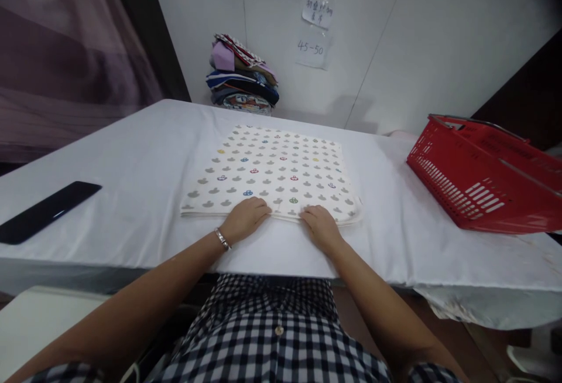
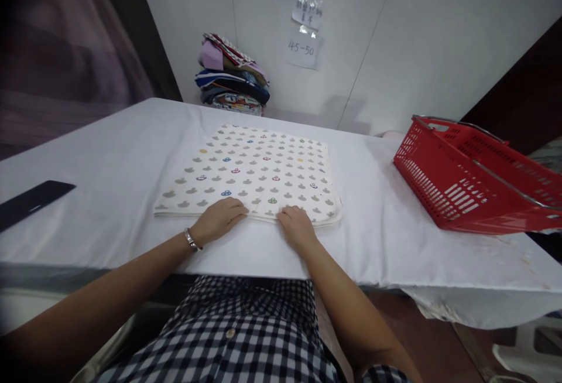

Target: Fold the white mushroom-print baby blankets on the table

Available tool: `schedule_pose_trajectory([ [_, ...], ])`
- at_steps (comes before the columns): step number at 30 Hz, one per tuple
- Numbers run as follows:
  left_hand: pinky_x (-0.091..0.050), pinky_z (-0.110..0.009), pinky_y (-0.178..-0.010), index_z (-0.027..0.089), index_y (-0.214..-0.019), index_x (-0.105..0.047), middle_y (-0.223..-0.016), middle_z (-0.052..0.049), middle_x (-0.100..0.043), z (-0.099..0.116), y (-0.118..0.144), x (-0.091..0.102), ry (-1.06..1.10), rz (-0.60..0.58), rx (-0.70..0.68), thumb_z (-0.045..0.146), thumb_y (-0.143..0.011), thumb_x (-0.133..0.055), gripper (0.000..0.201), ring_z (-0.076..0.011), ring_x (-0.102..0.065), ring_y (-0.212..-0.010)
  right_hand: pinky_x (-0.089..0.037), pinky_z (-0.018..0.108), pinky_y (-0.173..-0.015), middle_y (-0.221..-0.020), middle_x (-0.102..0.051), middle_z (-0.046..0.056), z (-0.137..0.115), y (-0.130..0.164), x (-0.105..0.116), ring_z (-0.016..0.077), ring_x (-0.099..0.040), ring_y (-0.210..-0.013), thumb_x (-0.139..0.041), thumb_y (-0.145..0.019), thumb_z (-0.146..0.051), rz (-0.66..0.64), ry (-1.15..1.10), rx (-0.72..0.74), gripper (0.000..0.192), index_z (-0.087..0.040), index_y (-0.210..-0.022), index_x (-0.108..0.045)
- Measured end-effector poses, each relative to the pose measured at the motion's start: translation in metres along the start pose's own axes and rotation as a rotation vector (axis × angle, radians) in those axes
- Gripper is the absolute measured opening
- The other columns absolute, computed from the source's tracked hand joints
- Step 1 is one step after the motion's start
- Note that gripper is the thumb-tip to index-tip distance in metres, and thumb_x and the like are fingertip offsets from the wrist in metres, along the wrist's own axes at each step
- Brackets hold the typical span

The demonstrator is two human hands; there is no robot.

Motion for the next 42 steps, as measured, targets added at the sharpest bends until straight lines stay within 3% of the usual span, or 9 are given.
schedule_pose_trajectory([
  [7, -0.04, -0.031, -0.076, 0.02, -0.094, -0.062, -0.091, -0.005, -0.059, 0.001, -0.001, 0.002, 0.027, 0.0, -0.008, 0.034, -0.088, -0.038, 0.028, -0.0171, -0.05, -0.085, -0.039, 0.035, -0.075, -0.09, -0.059, 0.009, -0.001, 0.001, 0.0, 0.0215, -0.049, -0.086, -0.04, -0.088, -0.015, 0.011, 0.029, -0.013, 0.021, -0.018, -0.093, -0.061],
  [13, -0.041, -0.031, -0.076, 0.019, -0.093, -0.063, -0.09, -0.005, -0.06, 0.0, -0.003, 0.0, 0.018, 0.004, 0.021, 0.032, -0.089, -0.036, 0.03, -0.0173, -0.051, -0.085, -0.039, 0.036, -0.077, -0.094, -0.058, 0.009, -0.003, 0.002, 0.002, 0.022, -0.049, -0.089, -0.046, -0.088, -0.034, -0.006, -0.032, 0.009, 0.021, -0.019, -0.094, -0.06],
  [26, -0.041, -0.031, -0.072, 0.016, -0.089, -0.057, -0.092, -0.006, -0.06, 0.004, -0.005, -0.003, -0.06, 0.03, 0.084, 0.023, -0.088, -0.036, 0.022, -0.0174, -0.053, -0.084, -0.039, 0.035, -0.075, -0.093, -0.06, 0.008, -0.001, 0.0, -0.002, 0.0216, -0.049, -0.085, -0.039, -0.089, -0.016, 0.013, 0.025, -0.002, 0.023, -0.019, -0.102, -0.058],
  [31, -0.038, -0.034, -0.082, 0.017, -0.088, -0.061, -0.115, -0.007, -0.055, 0.016, -0.003, -0.008, -0.126, 0.029, -0.01, 0.014, -0.086, -0.037, 0.024, -0.0206, -0.049, -0.102, -0.039, 0.034, -0.074, -0.088, -0.059, 0.007, -0.003, -0.002, 0.0, 0.0214, -0.049, -0.082, -0.038, -0.089, -0.017, 0.011, 0.039, -0.018, 0.021, -0.019, -0.099, -0.056],
  [36, -0.036, -0.035, -0.083, 0.02, -0.091, -0.063, -0.116, -0.005, -0.055, 0.02, -0.007, -0.011, -0.127, 0.007, -0.001, 0.024, -0.089, -0.037, 0.027, -0.0205, -0.047, -0.103, -0.039, 0.033, -0.073, -0.084, -0.059, 0.007, -0.003, -0.002, 0.0, 0.0209, -0.049, -0.081, -0.037, -0.09, -0.02, 0.025, 0.024, -0.021, 0.019, -0.019, -0.092, -0.055],
  [42, -0.036, -0.034, -0.08, 0.015, -0.081, -0.06, -0.106, -0.007, -0.057, 0.024, -0.019, -0.017, -0.157, -0.007, -0.069, 0.017, -0.089, -0.034, 0.027, -0.0196, -0.047, -0.098, -0.037, 0.032, -0.074, -0.083, -0.058, 0.007, -0.003, -0.003, 0.0, 0.0201, -0.048, -0.081, -0.038, -0.09, -0.021, -0.001, 0.03, -0.028, 0.017, -0.018, -0.089, -0.055],
])
Point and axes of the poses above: each hand's wrist, its own y-axis away from the middle knuckle, its own x-axis out of the back of the hand, z = x × y, the point moved 4 cm from there along -y, towards the middle knuckle
